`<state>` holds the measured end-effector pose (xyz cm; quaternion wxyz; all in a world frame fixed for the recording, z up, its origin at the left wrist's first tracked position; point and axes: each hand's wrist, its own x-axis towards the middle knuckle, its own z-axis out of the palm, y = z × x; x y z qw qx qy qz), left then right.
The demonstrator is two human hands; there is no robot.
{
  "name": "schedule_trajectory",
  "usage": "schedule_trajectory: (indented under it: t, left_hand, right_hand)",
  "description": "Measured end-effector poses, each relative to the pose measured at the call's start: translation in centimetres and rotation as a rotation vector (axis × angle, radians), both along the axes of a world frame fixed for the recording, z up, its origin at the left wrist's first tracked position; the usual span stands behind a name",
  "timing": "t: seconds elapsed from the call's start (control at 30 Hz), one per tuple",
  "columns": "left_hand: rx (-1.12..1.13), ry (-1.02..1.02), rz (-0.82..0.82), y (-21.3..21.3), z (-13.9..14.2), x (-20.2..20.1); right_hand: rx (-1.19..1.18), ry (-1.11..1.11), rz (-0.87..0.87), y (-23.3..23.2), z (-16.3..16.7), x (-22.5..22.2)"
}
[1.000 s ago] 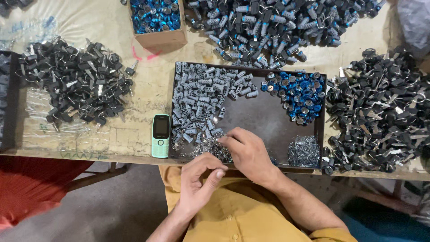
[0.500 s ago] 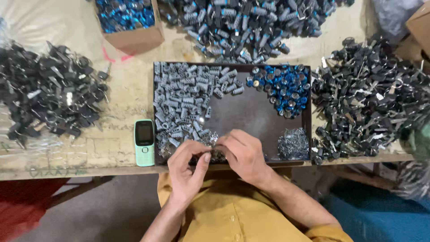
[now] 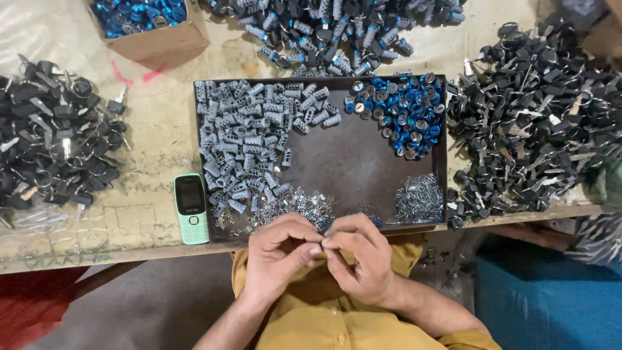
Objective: The person sits at a workbench and assembles small lock cylinder parts by hand, picking gray plastic cylinders, blue caps, springs and pins from a tray and fitting them together one at a time, placing finished pieces back on the tray.
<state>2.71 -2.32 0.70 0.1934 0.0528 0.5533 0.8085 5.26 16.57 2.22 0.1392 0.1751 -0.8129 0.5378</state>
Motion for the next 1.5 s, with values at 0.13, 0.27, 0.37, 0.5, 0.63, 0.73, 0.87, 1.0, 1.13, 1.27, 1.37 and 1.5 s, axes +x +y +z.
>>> schedule_trajectory:
  t: [0.13,0.27,0.37,0.5,0.63,0.73,0.87,1.0,1.13,1.27,1.37,1.5]
  left_hand:
    - [0.115,-0.153,-0.135,0.2,-0.7,0.6]
    - [0.102,-0.226,-0.169,0.9,-0.7,1.0]
    - [-0.059,-0.125,-0.131,1.4,-0.4,0.9]
    - [-0.313,0.170,-0.014,1.7,0.1,0.2]
    - [-0.280,0.208,0.034,1.7,-0.2,-0.9]
    - [-0.253,0.230,0.033,1.6,-0.6,-1.3]
    - [-0.171,0.182,0.037,1.3,-0.8,-1.3]
    - [-0.186,0.142,0.042,1.2,-0.4,-1.3]
    - [-0.251,0.221,0.030,1.7,-0.4,-1.6]
    - [-0.084,0.026,-0.014,2.8,-0.6,-1.4]
    - [0.145,-0.279,-0.068,3.6,-0.7,-1.1]
    - [0.191,-0.303,-0.051,3.8,-0.8,-1.0]
  right_hand:
    - [0.052,0.047,-0.027,0.8,-0.6,0.9]
    - [0.100,0.139,-0.059,0.8,-1.0,1.1]
    - [0.135,0.107,-0.055,1.2,-0.5,0.6]
    - [0.396,-0.009,-0.127,3.6,0.5,-1.9]
    - [0.662,-0.051,-0.216,5.9,0.5,-4.7]
    - [0.705,-0.073,-0.153,6.1,0.5,-5.2]
    - [0.742,-0.062,-0.077,5.7,0.7,-5.8]
    - [0.794,-0.005,-0.041,5.6,0.9,-6.8]
    - [0.542,-0.018,-0.207,5.7,1.4,-6.0]
    - [0.191,-0.147,-0.125,4.1,1.5,-3.5]
    - [-0.028,-0.193,-0.053,2.3,1.0,-1.8]
    - [-0.005,-0.234,-0.153,1.6,0.6,-1.3]
